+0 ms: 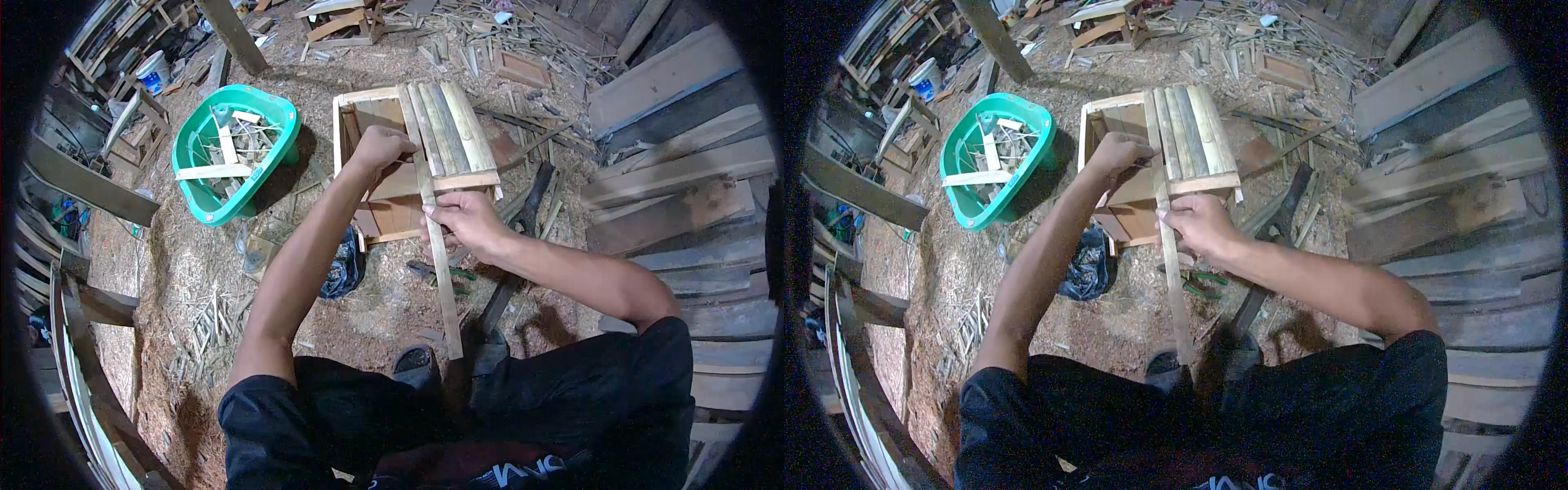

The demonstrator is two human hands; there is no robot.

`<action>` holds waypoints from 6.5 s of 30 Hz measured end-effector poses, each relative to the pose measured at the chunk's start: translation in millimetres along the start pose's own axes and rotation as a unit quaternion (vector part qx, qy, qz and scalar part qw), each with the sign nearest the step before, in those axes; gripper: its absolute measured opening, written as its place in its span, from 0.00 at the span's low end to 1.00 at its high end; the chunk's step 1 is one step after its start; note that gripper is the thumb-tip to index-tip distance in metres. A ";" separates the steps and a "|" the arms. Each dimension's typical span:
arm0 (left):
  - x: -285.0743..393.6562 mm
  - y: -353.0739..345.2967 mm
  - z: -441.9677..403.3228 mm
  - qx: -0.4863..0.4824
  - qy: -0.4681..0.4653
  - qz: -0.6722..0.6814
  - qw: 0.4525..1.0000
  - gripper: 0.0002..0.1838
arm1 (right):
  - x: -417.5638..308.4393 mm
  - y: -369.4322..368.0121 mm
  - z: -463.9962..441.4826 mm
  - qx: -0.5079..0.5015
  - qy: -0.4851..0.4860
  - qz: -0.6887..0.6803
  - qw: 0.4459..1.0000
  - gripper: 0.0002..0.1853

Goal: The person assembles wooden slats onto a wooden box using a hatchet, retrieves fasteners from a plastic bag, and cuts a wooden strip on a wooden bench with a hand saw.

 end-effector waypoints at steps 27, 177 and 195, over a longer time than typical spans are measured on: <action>-6.2 -4.3 -5.5 -0.057 0.008 -0.063 0.996 0.12 | -3.5 8.2 -19.9 0.061 -0.059 -0.016 0.996 0.23; 82.0 -12.0 66.8 0.116 -0.145 -0.024 0.982 0.17 | -70.3 70.3 120.5 0.162 0.512 0.192 0.821 0.10; 88.0 6.2 93.1 0.123 -0.136 -0.034 0.982 0.13 | -46.9 26.2 95.3 0.032 0.475 0.366 0.800 0.11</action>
Point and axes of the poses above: each hand's wrist, its own z-axis away from the middle knuckle, its own y-axis out of the back of the hand, x = y × z, the point moved 2 cm from there along -z, towards the middle knuckle, and after that the axes turned 6 degrees about -z, right-handed, at the moved point
